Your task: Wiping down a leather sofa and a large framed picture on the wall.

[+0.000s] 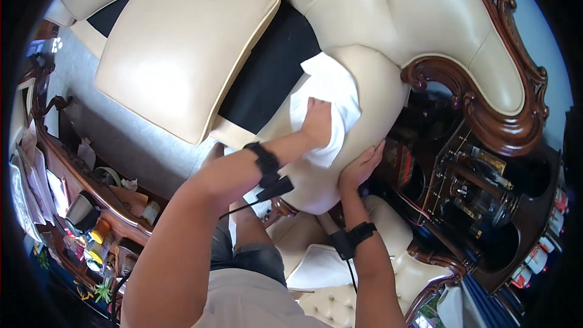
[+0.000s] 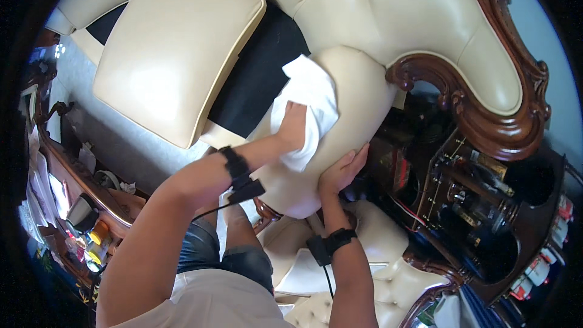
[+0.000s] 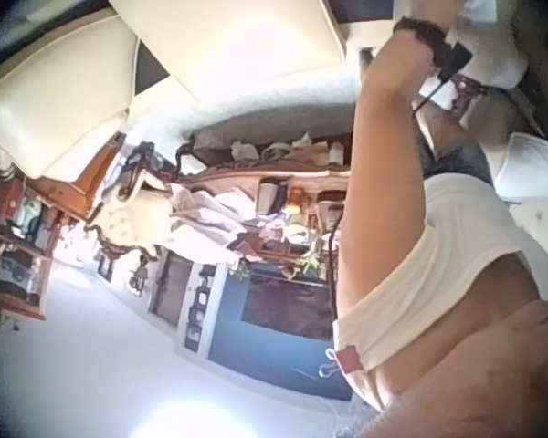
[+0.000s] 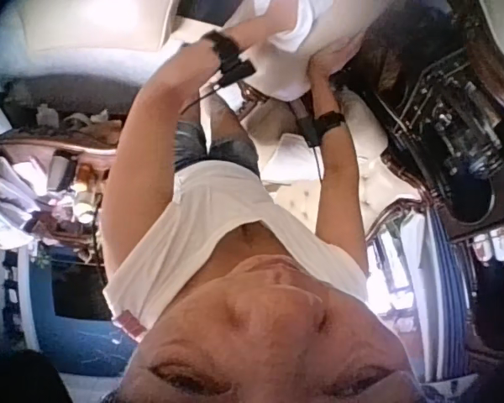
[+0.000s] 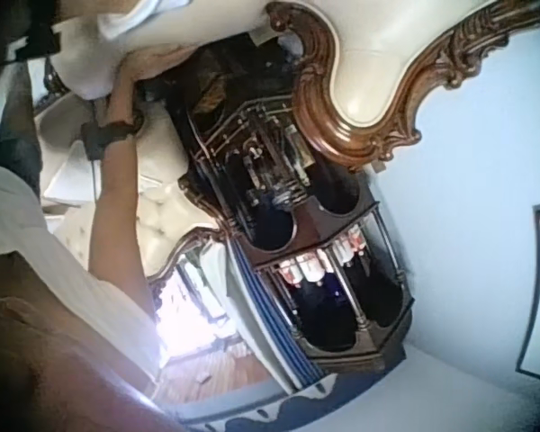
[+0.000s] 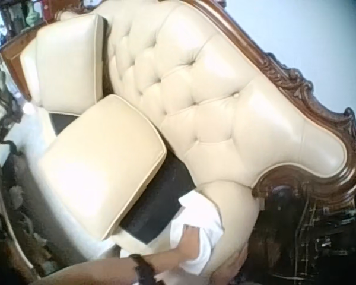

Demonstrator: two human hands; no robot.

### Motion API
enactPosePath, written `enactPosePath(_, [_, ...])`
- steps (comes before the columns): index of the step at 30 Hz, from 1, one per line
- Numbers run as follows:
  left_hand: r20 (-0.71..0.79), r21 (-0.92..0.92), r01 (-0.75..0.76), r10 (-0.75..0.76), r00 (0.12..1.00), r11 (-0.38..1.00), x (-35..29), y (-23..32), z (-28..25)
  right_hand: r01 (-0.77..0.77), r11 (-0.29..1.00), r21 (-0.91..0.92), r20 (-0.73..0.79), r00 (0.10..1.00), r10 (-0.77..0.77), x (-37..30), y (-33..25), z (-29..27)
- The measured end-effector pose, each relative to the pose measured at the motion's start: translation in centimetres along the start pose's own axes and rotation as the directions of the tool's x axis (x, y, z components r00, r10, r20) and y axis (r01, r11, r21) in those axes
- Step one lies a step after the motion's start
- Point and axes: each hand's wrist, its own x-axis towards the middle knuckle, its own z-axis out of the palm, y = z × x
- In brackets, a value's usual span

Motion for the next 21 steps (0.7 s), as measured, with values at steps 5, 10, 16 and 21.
enactPosePath(5, [0.086, -0.175, 0.094, -0.080, 0.993, 0.980, 9.8, -5.3, 5.2, 0.044, 0.998, -0.038, -0.006, 0.999, -0.044, 0.3, 0.8, -0.8])
enactPosePath(10, [0.298, -0.565, 0.441, -0.326, 0.897, 0.698, 7.5, -16.5, 6.5, -0.066, 0.998, 0.002, 0.049, 0.997, 0.066, -0.1, -1.5, -0.3])
enactPosePath(16, [0.570, -0.461, 0.700, -0.423, 0.705, 0.545, -7.5, -16.7, 2.9, -0.037, 0.999, -0.022, 0.029, 0.999, 0.037, 0.8, 0.0, -1.4])
enactPosePath(21, [0.621, -0.420, 0.772, -0.469, 0.628, 0.478, -9.8, -12.9, 0.2, 0.005, 1.000, 0.007, 0.094, 0.996, -0.005, 1.1, 0.0, -2.3])
